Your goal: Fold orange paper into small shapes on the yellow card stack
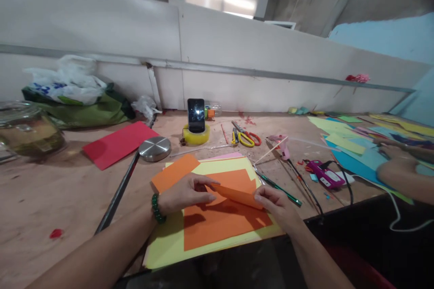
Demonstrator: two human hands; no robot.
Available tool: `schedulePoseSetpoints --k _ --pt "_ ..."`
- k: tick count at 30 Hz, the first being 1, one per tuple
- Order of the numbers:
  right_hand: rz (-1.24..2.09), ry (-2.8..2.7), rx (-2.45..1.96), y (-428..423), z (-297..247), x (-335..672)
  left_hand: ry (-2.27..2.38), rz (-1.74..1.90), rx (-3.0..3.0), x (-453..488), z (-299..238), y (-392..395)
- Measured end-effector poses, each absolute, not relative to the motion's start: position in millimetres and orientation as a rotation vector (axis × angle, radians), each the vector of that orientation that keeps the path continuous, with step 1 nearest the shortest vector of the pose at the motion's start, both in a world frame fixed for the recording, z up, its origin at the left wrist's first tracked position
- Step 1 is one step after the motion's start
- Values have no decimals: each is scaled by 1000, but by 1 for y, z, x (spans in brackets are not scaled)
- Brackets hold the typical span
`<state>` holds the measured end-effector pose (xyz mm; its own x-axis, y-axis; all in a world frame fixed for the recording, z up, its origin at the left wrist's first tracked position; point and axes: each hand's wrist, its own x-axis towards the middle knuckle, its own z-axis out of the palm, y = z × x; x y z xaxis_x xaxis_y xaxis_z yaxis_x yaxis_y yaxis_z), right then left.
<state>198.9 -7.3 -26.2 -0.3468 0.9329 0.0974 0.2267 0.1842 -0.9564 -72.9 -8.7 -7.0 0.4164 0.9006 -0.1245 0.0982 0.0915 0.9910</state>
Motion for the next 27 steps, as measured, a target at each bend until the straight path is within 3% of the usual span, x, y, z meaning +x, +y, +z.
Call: schedulePoseSetpoints --k 8,27 --pt "1010 -1590 -1014 -1 -2 181 1105 1031 1258 -67 -2 -12" --pt "703 -1586 -931 -6 12 175 1037 870 1388 -75 -3 -11"
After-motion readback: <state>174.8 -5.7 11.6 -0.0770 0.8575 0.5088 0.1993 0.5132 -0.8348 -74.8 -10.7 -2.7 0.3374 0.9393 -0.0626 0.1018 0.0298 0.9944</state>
